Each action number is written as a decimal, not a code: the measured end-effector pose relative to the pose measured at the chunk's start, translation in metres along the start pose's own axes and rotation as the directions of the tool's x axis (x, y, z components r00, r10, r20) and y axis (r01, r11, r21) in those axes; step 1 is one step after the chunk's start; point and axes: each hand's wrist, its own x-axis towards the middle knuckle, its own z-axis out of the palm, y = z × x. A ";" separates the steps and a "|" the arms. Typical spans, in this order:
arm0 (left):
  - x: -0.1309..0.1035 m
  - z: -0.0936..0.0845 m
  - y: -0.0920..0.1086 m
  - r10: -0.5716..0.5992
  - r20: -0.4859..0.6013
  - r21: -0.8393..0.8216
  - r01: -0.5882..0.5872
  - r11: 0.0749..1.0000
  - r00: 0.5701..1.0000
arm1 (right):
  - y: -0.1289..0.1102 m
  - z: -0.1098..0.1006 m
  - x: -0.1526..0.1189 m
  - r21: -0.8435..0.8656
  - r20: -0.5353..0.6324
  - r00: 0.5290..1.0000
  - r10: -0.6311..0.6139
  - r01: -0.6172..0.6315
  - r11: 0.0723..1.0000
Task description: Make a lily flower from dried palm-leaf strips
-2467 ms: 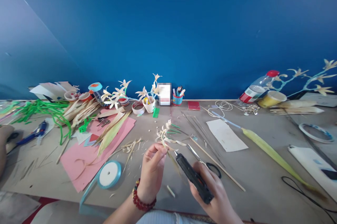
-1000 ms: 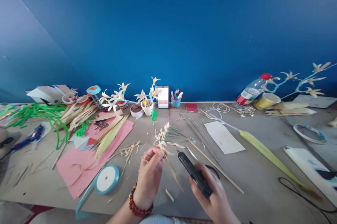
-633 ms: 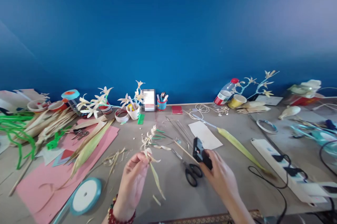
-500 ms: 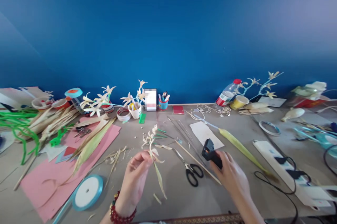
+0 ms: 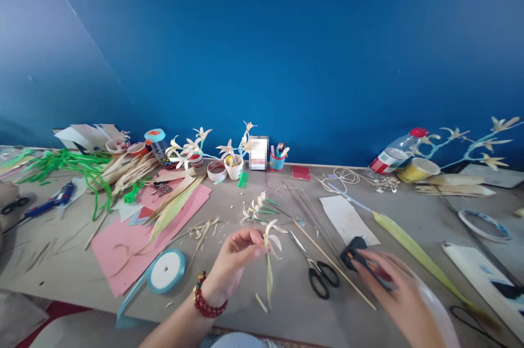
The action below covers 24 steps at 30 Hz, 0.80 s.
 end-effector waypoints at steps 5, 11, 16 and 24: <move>0.000 0.007 0.004 -0.104 0.134 -0.029 0.109 0.994 0.986 | -0.087 0.016 0.033 0.685 0.206 0.944 -0.258 0.050 0.727; 0.001 0.007 0.004 -0.188 0.189 -0.091 0.208 0.974 0.964 | -0.128 0.044 0.049 0.888 0.336 0.803 -0.493 -0.096 0.449; 0.002 0.005 -0.001 -0.246 0.209 -0.161 0.281 0.946 0.946 | -0.126 0.043 0.053 0.872 0.440 0.744 -0.502 -0.220 0.438; 0.004 0.010 0.000 -0.262 0.227 -0.169 0.303 0.938 0.938 | -0.124 0.042 0.055 0.896 0.432 0.752 -0.497 -0.295 0.333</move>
